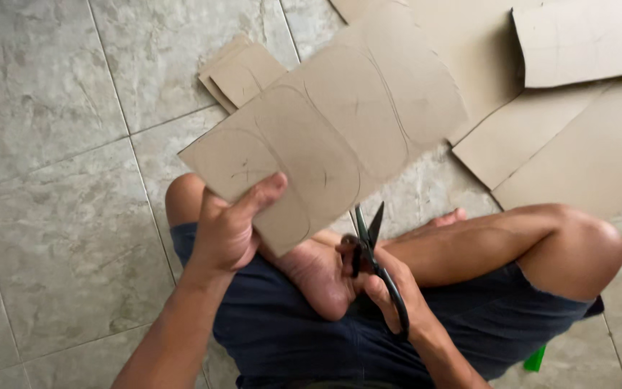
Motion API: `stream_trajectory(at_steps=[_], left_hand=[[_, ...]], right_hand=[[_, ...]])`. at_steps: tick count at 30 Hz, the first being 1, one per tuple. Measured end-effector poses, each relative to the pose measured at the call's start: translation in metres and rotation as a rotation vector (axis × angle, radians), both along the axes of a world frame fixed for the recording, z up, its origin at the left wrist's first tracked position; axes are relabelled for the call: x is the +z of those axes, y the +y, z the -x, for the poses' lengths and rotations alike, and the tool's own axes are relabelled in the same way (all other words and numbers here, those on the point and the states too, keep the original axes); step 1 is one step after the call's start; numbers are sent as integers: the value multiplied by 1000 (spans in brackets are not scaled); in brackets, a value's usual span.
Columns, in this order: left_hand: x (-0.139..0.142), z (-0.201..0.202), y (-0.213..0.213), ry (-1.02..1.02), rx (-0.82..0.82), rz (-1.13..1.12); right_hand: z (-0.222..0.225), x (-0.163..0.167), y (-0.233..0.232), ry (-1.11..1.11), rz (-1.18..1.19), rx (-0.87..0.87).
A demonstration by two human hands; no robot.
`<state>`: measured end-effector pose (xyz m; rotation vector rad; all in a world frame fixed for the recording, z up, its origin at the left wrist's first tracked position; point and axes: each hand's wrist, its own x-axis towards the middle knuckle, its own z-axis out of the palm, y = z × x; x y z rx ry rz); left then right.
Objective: The person sits on the tiled floor and cuts out traced slipper-shaped outlines from cardboard sheets using scissors. They cut along the drawn lines, set finished cut pieces on a growing stack beside them, and pick up the next marked cardboard section to continue cutting.
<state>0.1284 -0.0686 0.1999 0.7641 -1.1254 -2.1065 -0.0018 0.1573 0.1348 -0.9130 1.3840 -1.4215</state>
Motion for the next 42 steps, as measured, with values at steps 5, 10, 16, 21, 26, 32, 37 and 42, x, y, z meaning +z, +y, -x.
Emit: stream_trajectory(at_steps=[5, 10, 16, 21, 26, 32, 37, 42], left_hand=[[14, -20, 12, -60, -79, 27], [12, -31, 15, -81, -70, 49], [21, -38, 9, -143, -92, 67], [29, -37, 5, -132, -105, 155], [37, -38, 4, -171, -127, 156], [34, -41, 15, -217, -175, 273], [35, -45, 12, -207, -184, 209], [41, -46, 10, -284, -227, 198]], right_hand=[[-10, 15, -9, -13, -27, -62], [-20, 18, -3, -28, -96, -182], [-21, 23, 8, 8, -134, -230], [-19, 19, 16, 207, -102, -230], [-19, 18, 20, 261, -183, -207], [-11, 30, 9, 153, -157, -164], [-17, 38, 6, 9, -164, -196], [-17, 41, 7, 208, -172, -189]])
